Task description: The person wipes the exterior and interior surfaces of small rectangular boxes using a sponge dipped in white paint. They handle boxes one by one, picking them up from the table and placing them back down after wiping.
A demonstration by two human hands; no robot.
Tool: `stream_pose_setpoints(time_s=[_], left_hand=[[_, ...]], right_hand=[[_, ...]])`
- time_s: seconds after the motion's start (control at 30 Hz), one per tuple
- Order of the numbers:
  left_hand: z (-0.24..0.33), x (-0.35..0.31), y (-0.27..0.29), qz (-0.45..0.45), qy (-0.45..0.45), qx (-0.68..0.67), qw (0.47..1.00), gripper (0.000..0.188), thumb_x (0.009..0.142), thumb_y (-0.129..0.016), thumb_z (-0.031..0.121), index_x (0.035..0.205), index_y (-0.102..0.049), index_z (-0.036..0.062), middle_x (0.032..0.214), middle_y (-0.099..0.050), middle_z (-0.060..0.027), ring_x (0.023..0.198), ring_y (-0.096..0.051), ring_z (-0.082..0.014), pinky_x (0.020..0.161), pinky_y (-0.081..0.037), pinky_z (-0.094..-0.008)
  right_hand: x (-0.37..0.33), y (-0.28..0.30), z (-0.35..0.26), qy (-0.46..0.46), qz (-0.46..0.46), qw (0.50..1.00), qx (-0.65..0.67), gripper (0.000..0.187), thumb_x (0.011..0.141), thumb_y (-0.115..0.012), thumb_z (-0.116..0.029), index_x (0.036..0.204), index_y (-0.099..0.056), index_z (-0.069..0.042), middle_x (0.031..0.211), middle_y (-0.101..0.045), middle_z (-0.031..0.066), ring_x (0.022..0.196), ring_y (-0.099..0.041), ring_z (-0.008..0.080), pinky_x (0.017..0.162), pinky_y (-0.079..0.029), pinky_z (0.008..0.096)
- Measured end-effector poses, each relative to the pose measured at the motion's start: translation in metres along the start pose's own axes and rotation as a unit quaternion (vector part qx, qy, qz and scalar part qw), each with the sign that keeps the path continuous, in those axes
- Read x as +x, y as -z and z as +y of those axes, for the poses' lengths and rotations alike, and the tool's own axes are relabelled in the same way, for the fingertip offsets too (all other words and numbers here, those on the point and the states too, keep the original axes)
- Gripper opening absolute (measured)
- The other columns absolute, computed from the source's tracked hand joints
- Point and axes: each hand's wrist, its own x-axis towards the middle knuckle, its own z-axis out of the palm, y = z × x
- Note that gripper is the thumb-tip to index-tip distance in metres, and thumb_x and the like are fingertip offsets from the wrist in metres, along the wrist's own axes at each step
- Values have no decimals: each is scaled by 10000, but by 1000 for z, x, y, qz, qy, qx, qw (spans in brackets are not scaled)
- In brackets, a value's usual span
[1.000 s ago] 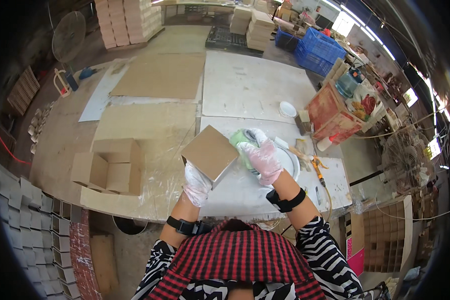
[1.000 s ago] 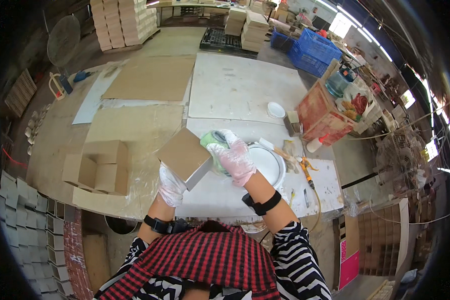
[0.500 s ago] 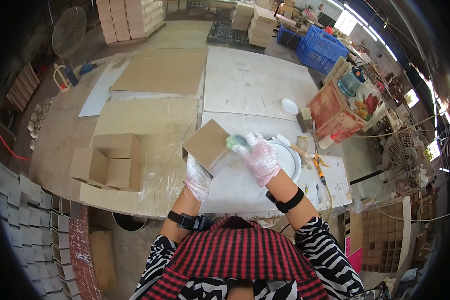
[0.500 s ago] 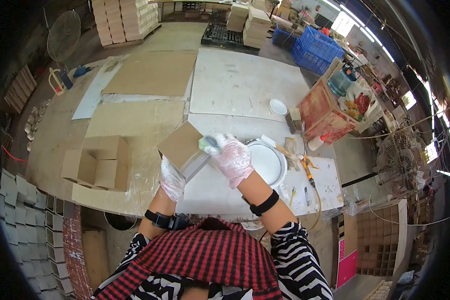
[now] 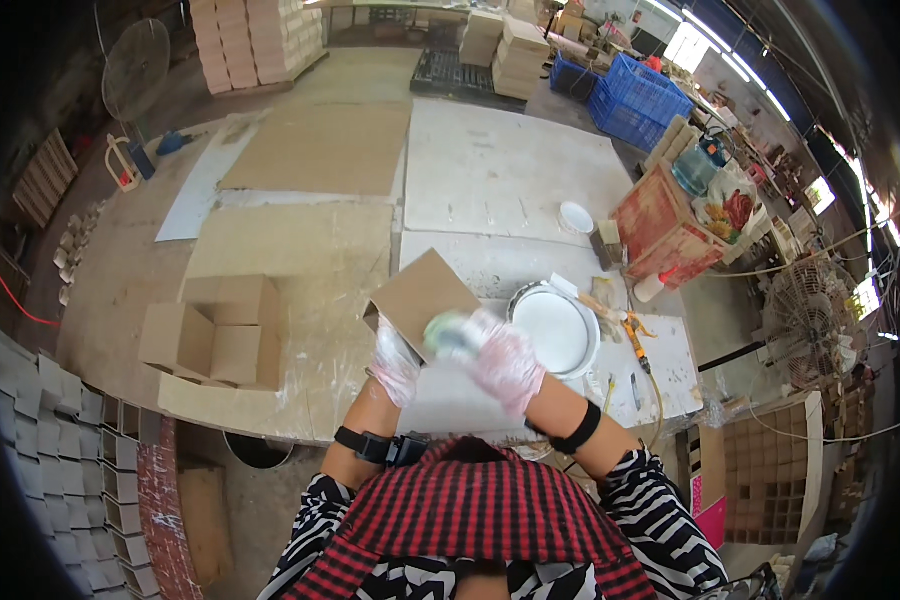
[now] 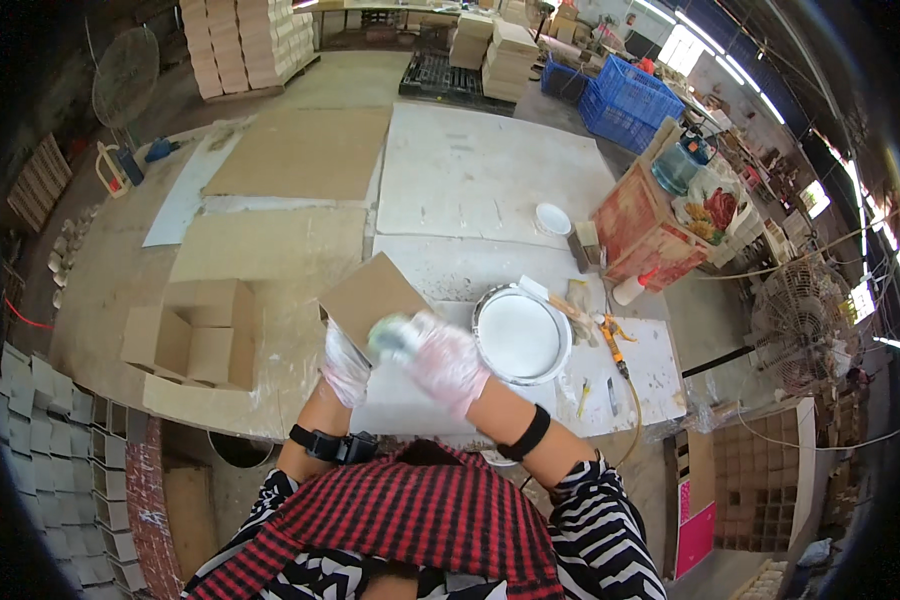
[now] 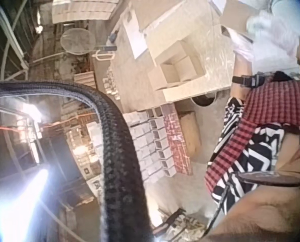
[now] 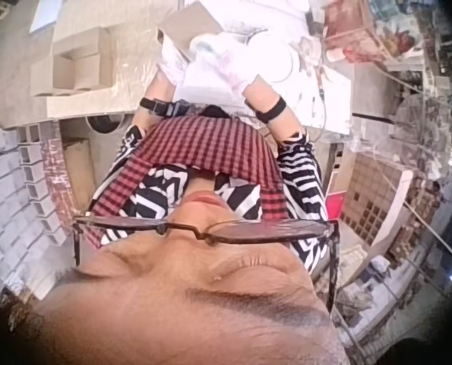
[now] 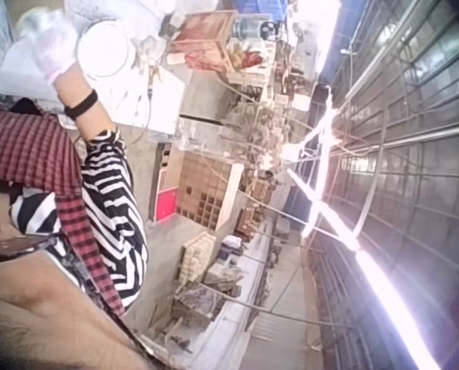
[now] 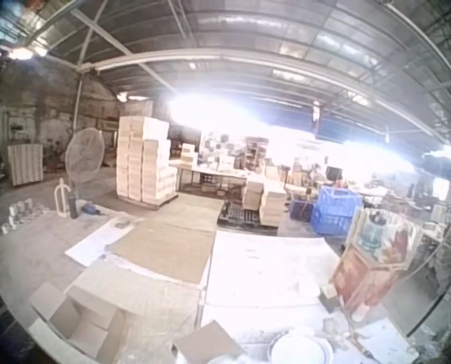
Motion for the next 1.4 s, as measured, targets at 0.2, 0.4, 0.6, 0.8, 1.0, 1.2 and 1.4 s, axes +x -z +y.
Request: stream_pose_setpoints(time_s=[0.2, 0.4, 0.6, 0.8, 1.0, 1.2, 1.4], left_hand=[[-1, -4, -2, 25, 11, 122, 992, 576, 919, -388, 500, 1326, -370, 94, 1283, -469, -72, 1134, -500, -197, 919, -450, -343], [-10, -1, -2, 97, 50, 153, 982, 575, 917, -395, 502, 1345, -357, 120, 1287, -468, -39, 1145, -487, -185, 944, -424, -318], [-10, -8, 7, 34, 42, 87, 995, 563, 910, -380, 531, 1303, -399, 128, 1265, -477, -41, 1140, -485, -196, 948, -426, -339], [-23, 2, 46, 9, 31, 151, 988, 523, 942, -330, 478, 1323, -361, 122, 1307, -437, -58, 1180, -454, -205, 965, -422, -382], [-26, 0, 23, 26, 55, 60, 996, 576, 919, -338, 541, 1298, -401, 112, 1263, -476, -48, 1146, -478, -202, 954, -417, -348], [-32, 15, 56, -11, 70, 6, 997, 683, 888, -311, 604, 1349, -349, 102, 1325, -438, -81, 1169, -471, -220, 924, -448, -355], [-2, -4, -2, -116, 109, -12, 987, 665, 907, -307, 567, 1327, -371, 56, 1282, -477, -137, 1148, -503, -263, 930, -454, -398]], right_hand=[[35, 40, 10, -207, 56, 950, 227, 387, 824, -560, -367, 1094, -573, -90, 1032, -610, 132, 935, -596, 278, 813, -464, 359], [42, 17, -20, -64, 39, 993, 95, 331, 795, -603, -309, 1063, -595, -115, 982, -624, 149, 922, -599, 314, 787, -474, 361], [58, 34, -10, -202, 19, 979, 17, 313, 804, -548, -340, 1061, -603, -169, 1009, -577, 109, 936, -591, 291, 785, -496, 374], [52, 19, -50, -49, -10, 999, 20, 321, 808, -557, -342, 1058, -604, -147, 1027, -601, 109, 955, -589, 280, 817, -478, 362], [51, 28, 8, -101, 84, 991, -19, 304, 815, -540, -321, 1071, -594, -166, 1034, -589, 108, 992, -573, 262, 825, -477, 368], [57, 23, -29, -60, -35, 998, 0, 329, 780, -590, -293, 1066, -611, -132, 1032, -608, 123, 951, -596, 278, 820, -476, 356], [39, 52, 21, -82, -11, 987, 134, 359, 806, -566, -309, 1131, -573, -157, 1043, -573, 112, 989, -559, 265, 827, -464, 358]])
